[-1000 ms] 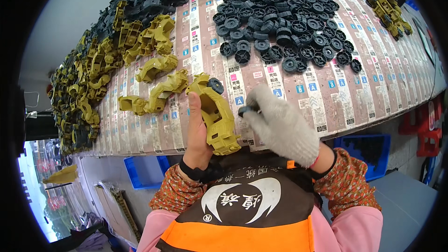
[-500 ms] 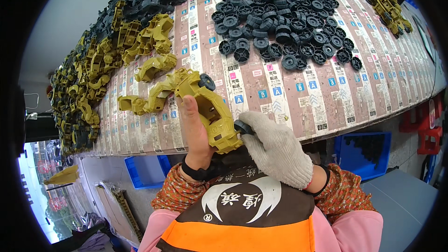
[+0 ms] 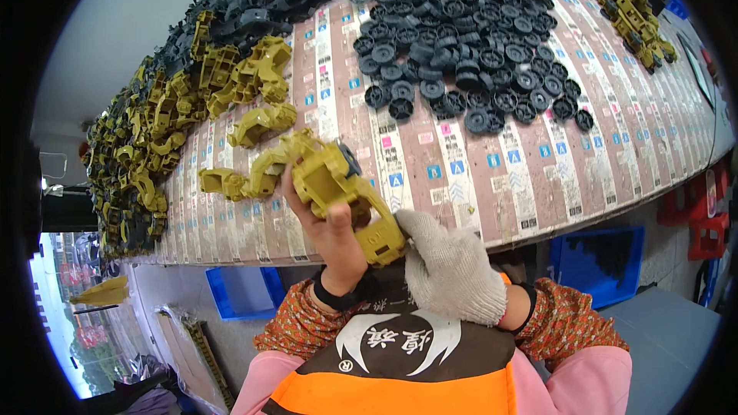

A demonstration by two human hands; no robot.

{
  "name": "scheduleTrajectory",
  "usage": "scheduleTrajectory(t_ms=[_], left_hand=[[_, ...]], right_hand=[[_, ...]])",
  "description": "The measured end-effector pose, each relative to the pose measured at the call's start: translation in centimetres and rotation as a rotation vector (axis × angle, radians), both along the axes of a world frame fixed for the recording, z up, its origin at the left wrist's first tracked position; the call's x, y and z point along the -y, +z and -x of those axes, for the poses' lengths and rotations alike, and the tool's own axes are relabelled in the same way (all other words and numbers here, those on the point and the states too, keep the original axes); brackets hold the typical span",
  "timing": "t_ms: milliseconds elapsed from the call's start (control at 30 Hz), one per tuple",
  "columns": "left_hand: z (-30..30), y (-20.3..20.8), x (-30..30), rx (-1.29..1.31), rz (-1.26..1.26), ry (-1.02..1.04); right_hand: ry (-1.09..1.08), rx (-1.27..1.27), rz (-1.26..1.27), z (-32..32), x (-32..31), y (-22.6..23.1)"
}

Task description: The person assembles small yellow plastic toy trucks by inserting black wheels into the chassis. They pick up a truck body, insert wheels one by one, and place the completed unit on the table. The process is repeated for multiple units throughout the clip.

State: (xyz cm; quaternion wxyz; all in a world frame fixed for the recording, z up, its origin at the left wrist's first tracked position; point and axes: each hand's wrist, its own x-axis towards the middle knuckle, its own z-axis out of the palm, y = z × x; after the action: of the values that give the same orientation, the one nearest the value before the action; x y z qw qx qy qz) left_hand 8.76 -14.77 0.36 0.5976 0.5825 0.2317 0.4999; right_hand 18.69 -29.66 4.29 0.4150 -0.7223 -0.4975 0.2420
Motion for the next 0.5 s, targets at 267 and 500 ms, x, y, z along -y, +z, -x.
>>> scheduleTrajectory(t_ms=[267,500], left_hand=[[-0.4,-0.6,0.1,0.102,-0.183,-0.005],[-2.3,2.9,-4.6,0.048,0.245,-0.186]], right_hand=[[0.065,-0.086,0.132,-2.0,-2.6,2.4],[0.066,0.051,0.137,-4.6,-7.3,4.7]])
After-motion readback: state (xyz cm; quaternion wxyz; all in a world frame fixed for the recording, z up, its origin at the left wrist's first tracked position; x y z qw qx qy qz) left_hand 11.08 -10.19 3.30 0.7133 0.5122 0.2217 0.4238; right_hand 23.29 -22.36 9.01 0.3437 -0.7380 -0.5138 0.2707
